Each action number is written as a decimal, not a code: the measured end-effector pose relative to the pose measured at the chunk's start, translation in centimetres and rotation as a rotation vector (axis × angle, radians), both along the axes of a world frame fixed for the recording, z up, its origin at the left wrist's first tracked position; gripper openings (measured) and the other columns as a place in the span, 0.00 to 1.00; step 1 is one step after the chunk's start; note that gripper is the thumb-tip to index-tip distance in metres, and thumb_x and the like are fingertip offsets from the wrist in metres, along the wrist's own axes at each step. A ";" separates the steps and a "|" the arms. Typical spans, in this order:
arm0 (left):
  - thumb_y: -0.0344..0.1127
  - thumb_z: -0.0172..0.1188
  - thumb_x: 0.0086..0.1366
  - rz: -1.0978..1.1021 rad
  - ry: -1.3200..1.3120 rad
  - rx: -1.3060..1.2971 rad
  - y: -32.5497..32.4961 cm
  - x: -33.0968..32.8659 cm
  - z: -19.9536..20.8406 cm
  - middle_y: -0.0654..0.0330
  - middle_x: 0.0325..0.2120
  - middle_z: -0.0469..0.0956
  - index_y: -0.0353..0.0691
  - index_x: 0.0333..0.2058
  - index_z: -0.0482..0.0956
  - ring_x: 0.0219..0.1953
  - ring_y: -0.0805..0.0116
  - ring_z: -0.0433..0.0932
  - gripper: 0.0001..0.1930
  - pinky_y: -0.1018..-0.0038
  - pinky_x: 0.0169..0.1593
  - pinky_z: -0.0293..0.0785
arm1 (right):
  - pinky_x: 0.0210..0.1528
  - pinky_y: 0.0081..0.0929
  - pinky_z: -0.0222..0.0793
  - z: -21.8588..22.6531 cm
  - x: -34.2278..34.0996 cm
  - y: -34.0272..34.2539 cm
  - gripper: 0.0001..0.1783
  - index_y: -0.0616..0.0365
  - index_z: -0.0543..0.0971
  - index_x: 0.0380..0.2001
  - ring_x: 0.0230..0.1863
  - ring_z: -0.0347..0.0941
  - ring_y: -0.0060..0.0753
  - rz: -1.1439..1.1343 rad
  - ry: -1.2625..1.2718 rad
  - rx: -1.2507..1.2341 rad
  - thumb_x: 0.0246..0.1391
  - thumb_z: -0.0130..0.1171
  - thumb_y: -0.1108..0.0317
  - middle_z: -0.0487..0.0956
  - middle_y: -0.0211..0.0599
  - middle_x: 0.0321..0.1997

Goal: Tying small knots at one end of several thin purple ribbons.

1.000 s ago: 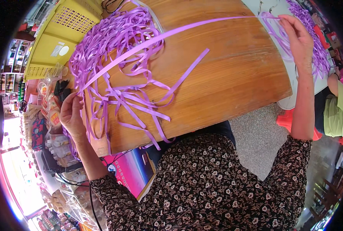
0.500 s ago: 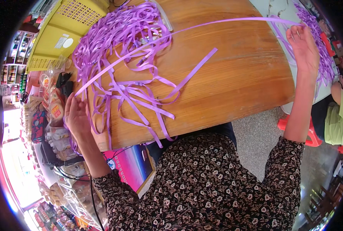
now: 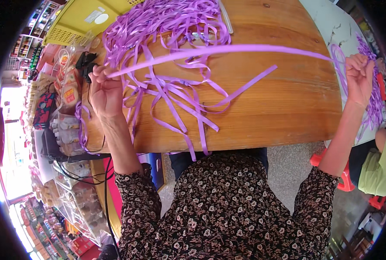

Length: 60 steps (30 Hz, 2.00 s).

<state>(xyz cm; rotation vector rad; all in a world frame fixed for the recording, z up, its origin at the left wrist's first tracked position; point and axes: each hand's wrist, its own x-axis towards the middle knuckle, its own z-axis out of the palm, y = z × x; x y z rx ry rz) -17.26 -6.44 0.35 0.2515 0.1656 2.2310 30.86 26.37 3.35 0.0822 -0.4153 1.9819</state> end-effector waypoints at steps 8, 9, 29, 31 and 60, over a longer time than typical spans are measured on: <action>0.31 0.53 0.64 0.067 0.690 -0.439 3.0 9.5 1.9 0.64 0.24 0.73 0.33 0.41 0.76 0.20 0.81 0.58 0.10 0.83 0.25 0.55 | 0.20 0.09 0.44 -0.3 -11.3 -7.8 0.19 0.67 0.69 0.52 0.22 0.50 0.11 -0.132 -0.905 0.487 0.61 0.47 0.67 0.66 0.23 0.28; 0.31 0.53 0.64 0.048 0.688 -0.430 3.3 10.3 2.0 0.64 0.24 0.73 0.33 0.41 0.76 0.20 0.81 0.58 0.10 0.83 0.25 0.55 | 0.21 0.08 0.46 0.6 -12.9 -9.8 0.18 0.65 0.71 0.51 0.22 0.52 0.09 -0.168 -1.025 0.613 0.60 0.48 0.68 0.69 0.24 0.31; 0.26 0.49 0.66 0.092 1.100 -0.478 3.8 15.1 3.0 0.63 0.36 0.74 0.32 0.45 0.74 0.37 0.80 0.68 0.11 0.85 0.43 0.63 | 0.41 0.16 0.68 1.1 -20.4 -16.7 0.11 0.65 0.77 0.38 0.39 0.72 0.23 -0.137 -0.768 1.070 0.48 0.58 0.82 0.76 0.35 0.38; 0.26 0.48 0.66 0.110 1.151 -0.492 3.8 15.2 3.1 0.64 0.36 0.73 0.32 0.46 0.73 0.38 0.80 0.68 0.11 0.84 0.45 0.63 | 0.42 0.16 0.68 0.9 -20.3 -16.7 0.11 0.65 0.77 0.38 0.40 0.72 0.22 -0.108 -0.762 1.045 0.48 0.58 0.82 0.76 0.35 0.38; 0.22 0.55 0.59 0.319 1.329 -0.496 4.6 15.9 1.8 0.62 0.25 0.68 0.31 0.31 0.74 0.28 0.75 0.63 0.02 0.81 0.33 0.61 | 0.29 0.14 0.66 1.3 -19.4 -16.2 0.10 0.63 0.80 0.31 0.30 0.72 0.22 -0.405 -0.871 1.342 0.41 0.63 0.82 0.76 0.37 0.31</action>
